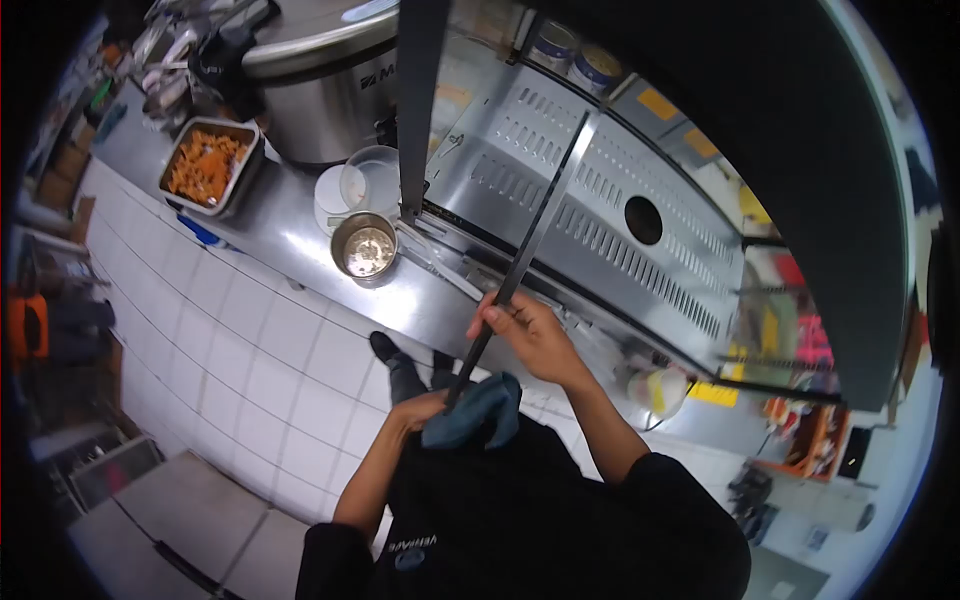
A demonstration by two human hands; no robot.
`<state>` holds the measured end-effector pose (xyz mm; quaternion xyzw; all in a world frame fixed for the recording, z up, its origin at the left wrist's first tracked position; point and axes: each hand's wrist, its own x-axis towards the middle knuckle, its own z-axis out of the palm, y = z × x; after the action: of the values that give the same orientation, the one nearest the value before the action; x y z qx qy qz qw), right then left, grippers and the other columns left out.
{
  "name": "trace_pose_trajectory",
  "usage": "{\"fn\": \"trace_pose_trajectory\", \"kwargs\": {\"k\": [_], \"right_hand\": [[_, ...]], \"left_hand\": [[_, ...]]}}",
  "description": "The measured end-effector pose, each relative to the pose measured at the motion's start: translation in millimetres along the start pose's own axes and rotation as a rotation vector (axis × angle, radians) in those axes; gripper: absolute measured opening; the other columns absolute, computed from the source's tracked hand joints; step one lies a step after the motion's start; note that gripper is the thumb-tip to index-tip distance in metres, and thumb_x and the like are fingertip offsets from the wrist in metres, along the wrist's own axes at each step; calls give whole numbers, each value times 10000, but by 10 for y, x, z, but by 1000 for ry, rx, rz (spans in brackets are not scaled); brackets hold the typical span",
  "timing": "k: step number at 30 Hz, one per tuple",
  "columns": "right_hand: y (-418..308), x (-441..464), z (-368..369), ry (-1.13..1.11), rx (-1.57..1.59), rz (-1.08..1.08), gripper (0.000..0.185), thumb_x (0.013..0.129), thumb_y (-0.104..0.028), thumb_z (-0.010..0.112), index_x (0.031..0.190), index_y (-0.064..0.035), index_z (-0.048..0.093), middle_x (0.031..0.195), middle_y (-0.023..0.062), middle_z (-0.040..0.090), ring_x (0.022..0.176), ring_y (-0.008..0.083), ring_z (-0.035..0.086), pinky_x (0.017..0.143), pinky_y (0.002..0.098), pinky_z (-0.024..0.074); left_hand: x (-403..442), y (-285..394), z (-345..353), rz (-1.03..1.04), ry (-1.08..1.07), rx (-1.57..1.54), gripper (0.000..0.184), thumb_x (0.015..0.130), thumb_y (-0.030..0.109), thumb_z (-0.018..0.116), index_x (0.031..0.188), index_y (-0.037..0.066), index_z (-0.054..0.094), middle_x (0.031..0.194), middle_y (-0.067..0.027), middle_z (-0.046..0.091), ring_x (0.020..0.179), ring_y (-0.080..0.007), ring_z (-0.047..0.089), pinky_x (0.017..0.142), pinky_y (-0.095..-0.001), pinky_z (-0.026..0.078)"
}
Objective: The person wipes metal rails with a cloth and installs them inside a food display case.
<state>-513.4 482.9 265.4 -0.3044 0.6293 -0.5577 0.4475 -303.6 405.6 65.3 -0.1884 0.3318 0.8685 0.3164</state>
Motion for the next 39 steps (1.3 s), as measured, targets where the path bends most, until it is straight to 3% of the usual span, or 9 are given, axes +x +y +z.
{"fn": "trace_pose_trajectory", "kwargs": {"k": [3,6,9,11,17,25,39], "right_hand": [[-71,351,-425,81,-107,73,232,987,-253,557,1064,-34,564,876,55,676,843,118,619,736,266,484],[-439,764,-862,173,-423,39,246,971,-260,583,1048,-29,555,921,95,701,811,136,641,694,268,504],[-678,1242,-1155,344,-519,-64,244,971,-245,580,1056,-21,533,946,123,703,811,156,661,711,294,533],[-844,1507,-1234,411,-605,-104,238,972,-221,575,1072,-14,511,935,137,701,842,173,671,745,315,553],[-867,2105,-1490,441,-669,-152,177,972,-163,570,1053,-13,520,938,141,705,830,172,682,718,302,564],[-911,2400,-1526,453,-675,-265,187,966,-183,588,1045,-22,536,913,121,706,812,168,683,693,294,569],[-818,2657,-1516,459,-563,-345,167,957,-166,599,1038,-28,551,910,115,703,765,151,674,688,289,579]], "left_hand": [[-9,-176,78,58,124,158,429,921,369,628,1150,7,645,1051,-52,675,956,-109,606,853,-250,478],[-108,-328,14,9,223,9,437,912,383,643,1113,-5,666,1000,-51,689,944,-112,605,868,-241,461],[-150,-542,-192,-9,346,-124,409,920,364,634,1082,-10,664,943,-63,691,900,-119,621,825,-272,486],[-82,-925,-435,41,440,-315,408,921,309,635,1126,-43,646,1019,-96,689,867,-152,651,806,-266,508],[-420,-1635,-675,189,873,-448,446,943,328,554,1140,-69,607,1003,-121,672,852,-187,640,788,-307,496],[-611,-2918,-819,-9,867,-626,443,966,323,451,1143,-54,603,952,-129,671,810,-204,642,758,-322,501],[-337,-3058,-722,70,839,-673,437,968,322,441,1130,-48,607,939,-127,670,801,-202,643,747,-321,503]]}}
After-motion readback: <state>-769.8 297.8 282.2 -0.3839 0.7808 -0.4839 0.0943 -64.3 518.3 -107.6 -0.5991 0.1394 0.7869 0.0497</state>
